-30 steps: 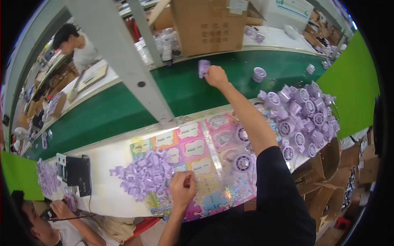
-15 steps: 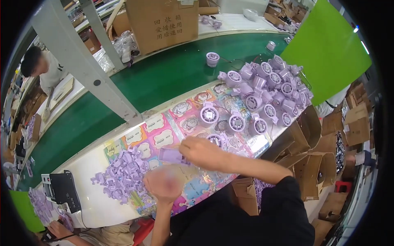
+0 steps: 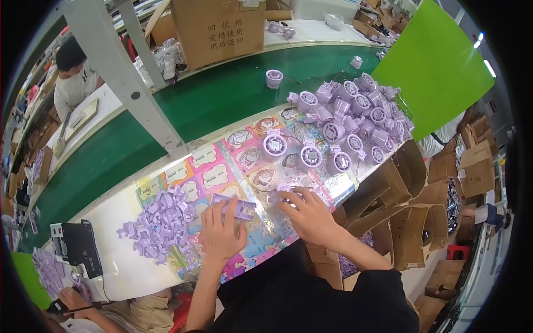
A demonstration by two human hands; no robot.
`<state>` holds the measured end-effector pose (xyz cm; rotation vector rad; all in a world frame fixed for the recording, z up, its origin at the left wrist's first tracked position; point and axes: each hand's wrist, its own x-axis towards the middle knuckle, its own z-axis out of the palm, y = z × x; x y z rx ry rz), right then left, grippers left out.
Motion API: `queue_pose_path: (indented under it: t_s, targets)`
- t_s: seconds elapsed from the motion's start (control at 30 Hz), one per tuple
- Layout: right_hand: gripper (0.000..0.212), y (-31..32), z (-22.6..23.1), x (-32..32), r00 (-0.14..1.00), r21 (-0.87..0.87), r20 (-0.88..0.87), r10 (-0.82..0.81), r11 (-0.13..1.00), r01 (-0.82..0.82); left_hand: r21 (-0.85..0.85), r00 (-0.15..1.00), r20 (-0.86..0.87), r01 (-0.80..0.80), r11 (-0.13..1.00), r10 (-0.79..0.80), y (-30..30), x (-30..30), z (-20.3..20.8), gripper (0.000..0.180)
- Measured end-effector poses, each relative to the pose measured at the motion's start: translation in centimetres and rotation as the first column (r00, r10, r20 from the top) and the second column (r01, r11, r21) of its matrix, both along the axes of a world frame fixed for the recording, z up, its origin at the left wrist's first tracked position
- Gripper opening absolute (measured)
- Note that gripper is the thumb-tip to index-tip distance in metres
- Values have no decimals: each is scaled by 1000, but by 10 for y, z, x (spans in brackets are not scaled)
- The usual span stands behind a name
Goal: The person assembles portable fans by attaching plastic components to fan head units and fitting them into plastic handles by hand, placing the assembled parts onto the table and conveyor belt.
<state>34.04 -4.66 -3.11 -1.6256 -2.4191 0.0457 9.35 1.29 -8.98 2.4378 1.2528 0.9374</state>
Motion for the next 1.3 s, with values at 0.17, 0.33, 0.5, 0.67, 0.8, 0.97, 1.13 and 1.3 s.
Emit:
queue_pose_path:
  t_s: [0.17,0.33,0.5,0.67,0.8,0.97,1.13,1.3]
  targets:
    - [56,-10,-4,-4,961,-31,-195,-197,980,195,72,969,-164,197,978,-183,26,7,17,56]
    - [55,-14,-2,2,954,-216,-96,-285,941,259,-116,953,-192,214,970,-233,37,-13,24,49]
    - [64,-11,-2,5,967,-133,-237,-90,989,59,-386,952,-250,69,920,-176,30,-24,49,63]
    - [56,5,1,-25,950,63,-311,39,998,-20,-507,947,-73,235,829,-312,25,-21,52,66]
    - [49,13,0,-40,963,117,-260,71,992,-42,-488,935,-53,281,826,-350,24,-23,45,66]
    - [43,18,3,-50,983,126,-147,112,988,-93,-588,954,-33,222,778,-298,20,-18,51,63]
    - [40,18,-2,-64,984,224,-172,40,975,0,-579,961,174,275,768,-213,16,-19,48,50]
    - [39,18,-2,-73,983,329,-181,32,944,30,-588,949,303,259,766,-88,13,-16,51,37]
